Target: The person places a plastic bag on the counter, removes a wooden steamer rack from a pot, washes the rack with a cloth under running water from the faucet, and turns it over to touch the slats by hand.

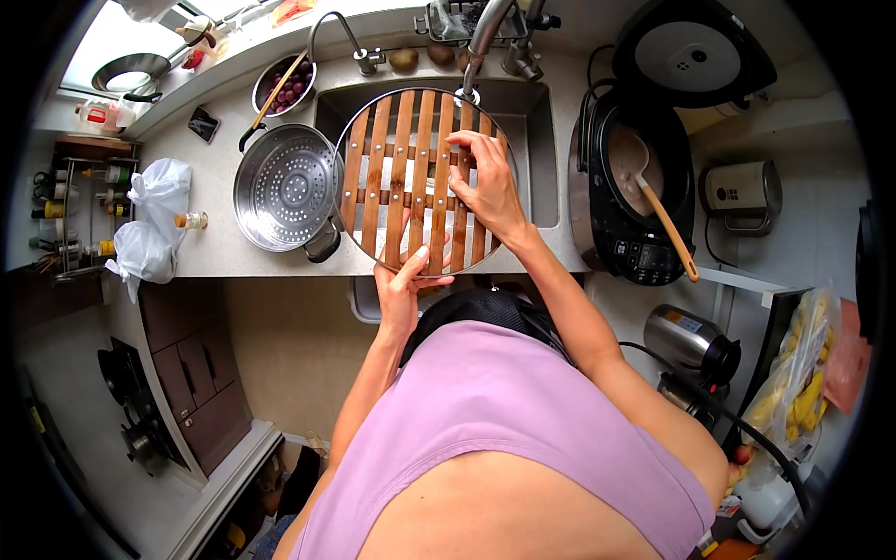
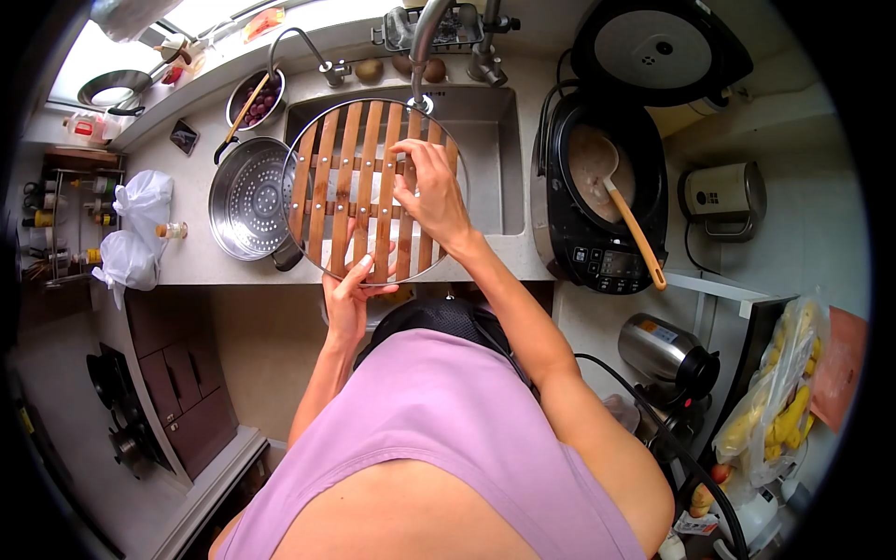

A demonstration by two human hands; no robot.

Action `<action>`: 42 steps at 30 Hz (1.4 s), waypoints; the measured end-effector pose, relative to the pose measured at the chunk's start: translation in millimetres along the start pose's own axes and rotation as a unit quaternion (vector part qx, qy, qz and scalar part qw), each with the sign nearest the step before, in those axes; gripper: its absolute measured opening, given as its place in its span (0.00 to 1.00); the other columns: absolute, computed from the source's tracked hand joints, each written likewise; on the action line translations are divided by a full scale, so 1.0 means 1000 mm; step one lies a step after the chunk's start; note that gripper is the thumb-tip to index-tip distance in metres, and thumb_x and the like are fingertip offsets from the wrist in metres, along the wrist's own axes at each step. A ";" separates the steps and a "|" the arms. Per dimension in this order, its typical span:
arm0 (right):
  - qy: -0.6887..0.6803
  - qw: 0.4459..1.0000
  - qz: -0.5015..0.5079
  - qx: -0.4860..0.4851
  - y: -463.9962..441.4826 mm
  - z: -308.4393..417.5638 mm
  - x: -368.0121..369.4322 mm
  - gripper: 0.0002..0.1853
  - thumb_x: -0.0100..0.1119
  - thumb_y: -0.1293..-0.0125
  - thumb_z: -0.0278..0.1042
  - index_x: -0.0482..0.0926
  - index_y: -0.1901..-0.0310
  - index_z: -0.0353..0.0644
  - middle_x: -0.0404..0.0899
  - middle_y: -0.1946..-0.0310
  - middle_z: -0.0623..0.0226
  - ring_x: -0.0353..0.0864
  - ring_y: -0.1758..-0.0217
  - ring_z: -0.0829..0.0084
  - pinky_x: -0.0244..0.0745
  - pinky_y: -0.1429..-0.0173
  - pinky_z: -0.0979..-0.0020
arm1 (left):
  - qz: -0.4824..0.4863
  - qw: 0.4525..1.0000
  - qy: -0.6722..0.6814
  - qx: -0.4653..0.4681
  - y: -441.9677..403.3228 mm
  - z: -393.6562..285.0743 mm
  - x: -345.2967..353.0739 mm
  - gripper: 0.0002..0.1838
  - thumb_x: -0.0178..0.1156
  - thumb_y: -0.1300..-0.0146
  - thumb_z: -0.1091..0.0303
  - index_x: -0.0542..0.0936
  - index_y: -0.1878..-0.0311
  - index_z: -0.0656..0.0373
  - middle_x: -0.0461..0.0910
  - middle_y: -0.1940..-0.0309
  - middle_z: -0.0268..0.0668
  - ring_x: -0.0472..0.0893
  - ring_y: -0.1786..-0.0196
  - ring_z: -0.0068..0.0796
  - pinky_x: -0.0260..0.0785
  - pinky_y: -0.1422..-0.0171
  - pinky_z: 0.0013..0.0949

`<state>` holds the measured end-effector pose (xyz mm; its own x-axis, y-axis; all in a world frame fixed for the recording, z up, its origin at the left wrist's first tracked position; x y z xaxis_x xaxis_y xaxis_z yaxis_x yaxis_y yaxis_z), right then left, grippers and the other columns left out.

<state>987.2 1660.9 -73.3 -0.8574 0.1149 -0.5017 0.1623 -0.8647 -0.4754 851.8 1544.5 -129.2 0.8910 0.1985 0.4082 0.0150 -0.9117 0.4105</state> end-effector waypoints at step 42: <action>0.026 0.998 0.045 -0.032 0.006 0.008 -0.003 0.32 0.42 0.28 0.48 0.57 0.28 0.41 0.57 0.28 0.59 0.54 0.24 0.60 0.44 0.22 0.55 | -0.049 0.998 -0.014 0.046 0.000 -0.022 -0.001 0.23 0.56 0.35 0.70 0.68 0.37 0.66 0.82 0.57 0.46 0.85 0.60 0.33 0.84 0.66 0.33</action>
<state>986.6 1651.1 -69.3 -0.8122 0.0648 -0.5798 0.2698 -0.8394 -0.4718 840.5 1552.1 -111.5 0.8957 0.2794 0.3459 0.1435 -0.9179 0.3699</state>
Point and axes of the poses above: each hand's wrist, its own y-axis away from the middle knuckle, its own x-axis out of the palm, z = x × y, the point moved 10 cm from there along -y, towards the middle knuckle
